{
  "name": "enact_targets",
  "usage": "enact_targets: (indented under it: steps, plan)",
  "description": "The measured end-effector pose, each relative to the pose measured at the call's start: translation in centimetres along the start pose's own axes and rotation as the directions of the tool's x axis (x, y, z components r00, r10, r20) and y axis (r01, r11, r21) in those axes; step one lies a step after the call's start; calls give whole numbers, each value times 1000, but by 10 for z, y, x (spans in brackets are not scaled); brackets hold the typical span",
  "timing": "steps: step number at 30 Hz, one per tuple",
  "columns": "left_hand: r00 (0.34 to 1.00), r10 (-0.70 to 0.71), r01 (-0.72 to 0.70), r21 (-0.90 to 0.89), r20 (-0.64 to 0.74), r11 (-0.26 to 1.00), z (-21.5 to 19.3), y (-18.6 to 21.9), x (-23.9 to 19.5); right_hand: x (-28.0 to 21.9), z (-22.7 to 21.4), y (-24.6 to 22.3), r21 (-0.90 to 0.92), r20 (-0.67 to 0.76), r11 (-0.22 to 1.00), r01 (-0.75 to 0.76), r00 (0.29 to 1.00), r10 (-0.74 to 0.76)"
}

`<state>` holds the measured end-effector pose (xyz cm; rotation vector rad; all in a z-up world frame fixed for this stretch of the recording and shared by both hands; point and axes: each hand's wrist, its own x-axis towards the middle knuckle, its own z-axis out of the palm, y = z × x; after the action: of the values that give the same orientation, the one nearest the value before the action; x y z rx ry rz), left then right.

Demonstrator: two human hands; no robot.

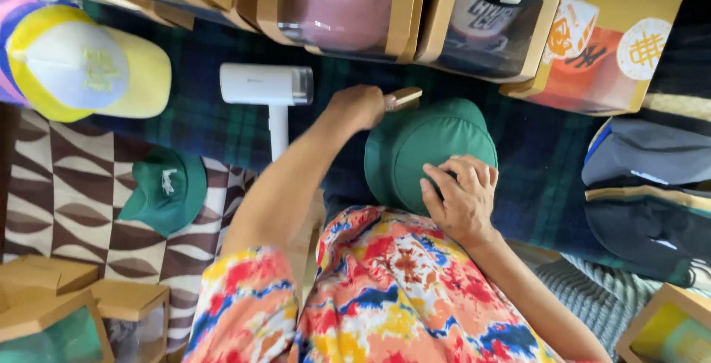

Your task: The person uses a wooden brush to clean the exterior and interior of a green cap. They hold the cap with one hand while brushing with the other, turning the cap over to access different surfaces.

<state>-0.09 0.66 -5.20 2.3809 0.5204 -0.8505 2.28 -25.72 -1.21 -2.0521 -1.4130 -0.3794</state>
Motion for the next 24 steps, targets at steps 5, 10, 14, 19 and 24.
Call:
enact_targets:
  steps: [5,10,14,19,24]
  plan:
    - [862,81,-247,-276,-500,929,36,12,-57,-3,0,1,15,6,1000,-10,1000,10]
    - [956,-189,82,-414,-223,906,146,-51,-32,-4,3,4,29,-29,999,26,999,-25]
    - [903,-278,105,-459,-328,882,104,-23,-71,-4,1,7,2,-38,998,63,997,-63]
    - [888,-233,22,-469,-396,883,161,-5,-61,-9,5,10,11,-54,998,65,996,-64]
    - [902,-408,234,-631,-143,740,194,-34,-79,-9,7,9,11,-80,997,77,994,-76]
